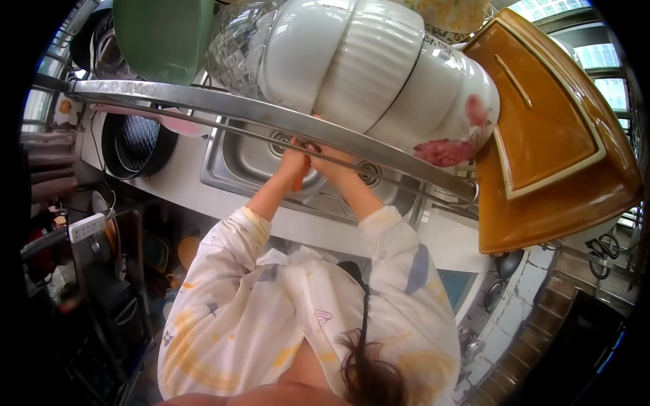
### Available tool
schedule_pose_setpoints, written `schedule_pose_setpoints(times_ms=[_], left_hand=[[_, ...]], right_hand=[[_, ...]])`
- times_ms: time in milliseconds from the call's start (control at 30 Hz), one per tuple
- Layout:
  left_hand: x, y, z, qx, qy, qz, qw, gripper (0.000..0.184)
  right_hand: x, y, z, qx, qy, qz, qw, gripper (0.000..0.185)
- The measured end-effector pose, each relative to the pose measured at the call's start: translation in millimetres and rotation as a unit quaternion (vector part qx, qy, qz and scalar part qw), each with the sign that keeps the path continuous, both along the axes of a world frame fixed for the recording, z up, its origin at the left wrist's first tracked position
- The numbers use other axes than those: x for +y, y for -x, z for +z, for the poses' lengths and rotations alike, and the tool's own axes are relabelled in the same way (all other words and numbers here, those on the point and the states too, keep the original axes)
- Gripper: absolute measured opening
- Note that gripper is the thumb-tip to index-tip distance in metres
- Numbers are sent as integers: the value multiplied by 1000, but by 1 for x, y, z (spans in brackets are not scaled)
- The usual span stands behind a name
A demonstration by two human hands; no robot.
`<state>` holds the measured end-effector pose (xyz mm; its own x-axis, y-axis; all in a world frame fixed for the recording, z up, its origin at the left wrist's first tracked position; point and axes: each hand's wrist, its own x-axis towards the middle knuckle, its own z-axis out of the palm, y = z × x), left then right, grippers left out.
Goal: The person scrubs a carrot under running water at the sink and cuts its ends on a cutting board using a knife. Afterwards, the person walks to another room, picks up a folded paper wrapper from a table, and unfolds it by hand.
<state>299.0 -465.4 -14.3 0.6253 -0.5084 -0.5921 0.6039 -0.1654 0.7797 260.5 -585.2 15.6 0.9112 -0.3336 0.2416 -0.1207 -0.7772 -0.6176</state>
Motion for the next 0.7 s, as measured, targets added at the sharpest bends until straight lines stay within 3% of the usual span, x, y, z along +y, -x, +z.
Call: schedule_pose_setpoints(times_ms=[33, 100, 133, 200, 267, 300, 333, 433, 467, 567, 633, 700], left_hand=[[1, -2, 0, 20, 0, 14, 1000, 30], [1, -2, 1, 68, 23, 3, 997, 31], [0, -2, 4, 111, 49, -10, 993, 32], [-3, -6, 14, 135, 53, -11, 989, 31], [-2, -7, 11, 169, 61, -8, 984, 30], [2, -12, 1, 181, 121, 8, 976, 30], [4, -18, -2, 191, 179, 26, 965, 32], [5, -11, -3, 245, 126, 26, 961, 37], [5, -10, -15, 307, 149, -1, 940, 35], [3, -7, -6, 302, 160, -3, 940, 34], [9, -13, 17, 268, 130, -12, 954, 36], [12, -17, 17, 231, 97, -16, 968, 39]], right_hand=[[8, 3, 7, -31, 25, 23, 999, 21], [-15, -13, 9, -43, -68, 50, 995, 21], [-27, -18, -1, 87, -150, -88, 981, 21], [-34, -16, -21, 130, -166, -87, 974, 21], [-22, -4, -33, 63, -58, -13, 996, 23], [-15, 3, -40, 26, -1, 18, 999, 24], [0, 10, -34, -10, -24, 24, 999, 25], [-15, -3, -53, -44, -134, -53, 989, 26], [-35, -14, -29, 76, -188, -78, 976, 26], [-23, -12, -23, 87, -216, -82, 969, 25], [0, 7, -34, -15, -61, -5, 998, 24], [5, 9, -27, -19, -64, 42, 997, 23]])
